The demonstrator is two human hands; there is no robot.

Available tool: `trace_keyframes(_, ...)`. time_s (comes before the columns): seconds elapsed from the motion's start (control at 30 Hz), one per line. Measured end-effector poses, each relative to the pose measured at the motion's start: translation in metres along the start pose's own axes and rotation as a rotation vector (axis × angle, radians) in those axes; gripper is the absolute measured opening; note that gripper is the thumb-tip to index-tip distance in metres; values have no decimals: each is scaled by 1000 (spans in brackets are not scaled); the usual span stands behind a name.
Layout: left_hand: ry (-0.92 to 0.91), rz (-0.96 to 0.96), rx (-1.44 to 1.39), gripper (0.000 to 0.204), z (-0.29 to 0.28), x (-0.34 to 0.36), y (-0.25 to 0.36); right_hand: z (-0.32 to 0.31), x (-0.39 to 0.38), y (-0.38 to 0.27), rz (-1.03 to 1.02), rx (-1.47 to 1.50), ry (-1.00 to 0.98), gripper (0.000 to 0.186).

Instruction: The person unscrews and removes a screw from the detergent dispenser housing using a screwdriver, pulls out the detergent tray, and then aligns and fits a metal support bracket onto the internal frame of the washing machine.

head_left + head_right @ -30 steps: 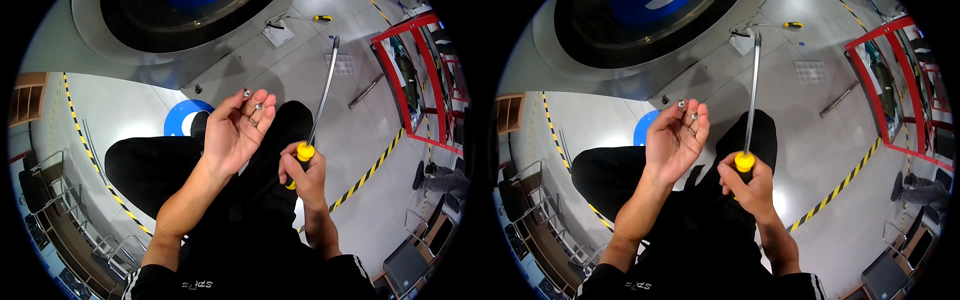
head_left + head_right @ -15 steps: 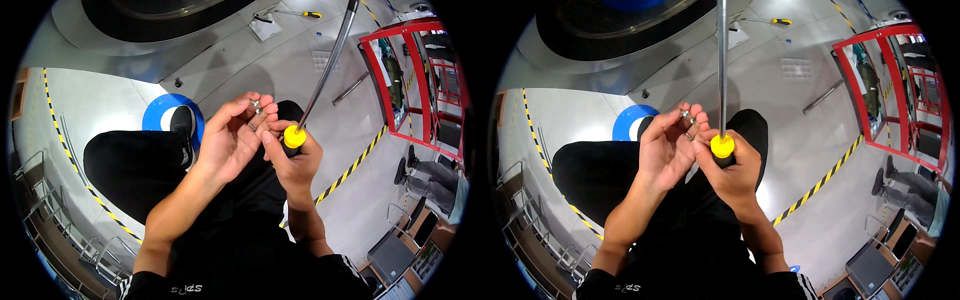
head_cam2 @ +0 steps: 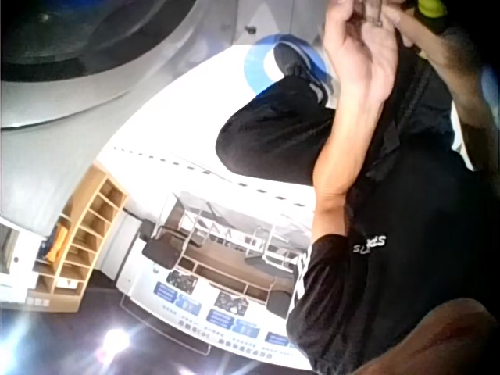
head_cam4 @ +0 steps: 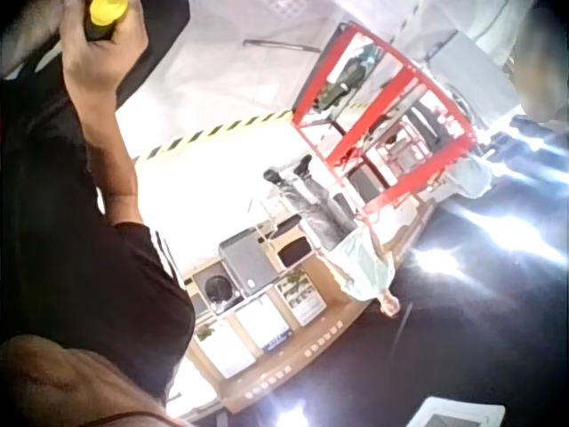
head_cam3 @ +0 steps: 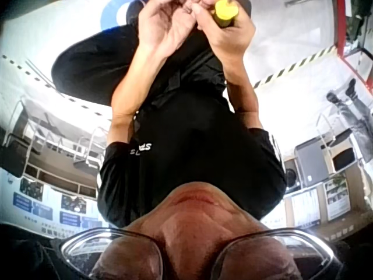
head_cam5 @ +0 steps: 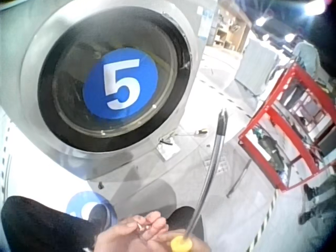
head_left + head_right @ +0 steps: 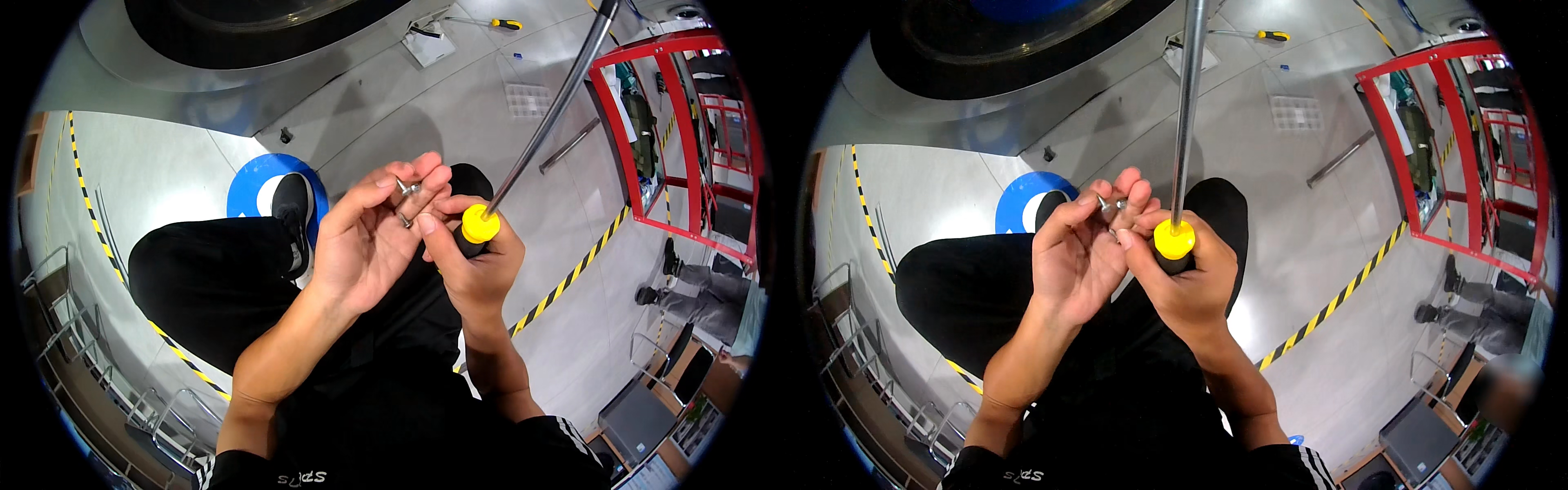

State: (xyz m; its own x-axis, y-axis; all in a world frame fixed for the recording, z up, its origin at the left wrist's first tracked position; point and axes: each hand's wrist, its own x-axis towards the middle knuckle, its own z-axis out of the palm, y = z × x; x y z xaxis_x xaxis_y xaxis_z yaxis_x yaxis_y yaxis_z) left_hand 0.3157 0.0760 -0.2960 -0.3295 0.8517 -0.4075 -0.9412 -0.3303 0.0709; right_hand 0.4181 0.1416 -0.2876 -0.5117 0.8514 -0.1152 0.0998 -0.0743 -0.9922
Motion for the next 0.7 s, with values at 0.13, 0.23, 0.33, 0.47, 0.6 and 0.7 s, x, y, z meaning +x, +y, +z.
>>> trace_keyframes(0.13,-15,-41,-66,20,-6,0,-1,1,0,7,-88,-61,16,18)
trace_keyframes(0.23,-1,-24,-73,21,-4,-1,-3,2,6,10,-245,-196,-11,22)
trace_keyframes(0.33,30,16,24,24,1,-1,-1,3,8,10,-319,-295,-28,26)
trace_keyframes(0.47,31,27,51,30,6,-4,1,6,10,13,-364,-284,-15,32)
trace_keyframes(0.6,57,39,61,36,8,-4,1,7,15,8,-418,-389,-55,35)
trace_keyframes(0.7,66,37,93,39,8,-3,2,8,18,6,-398,-411,-84,33)
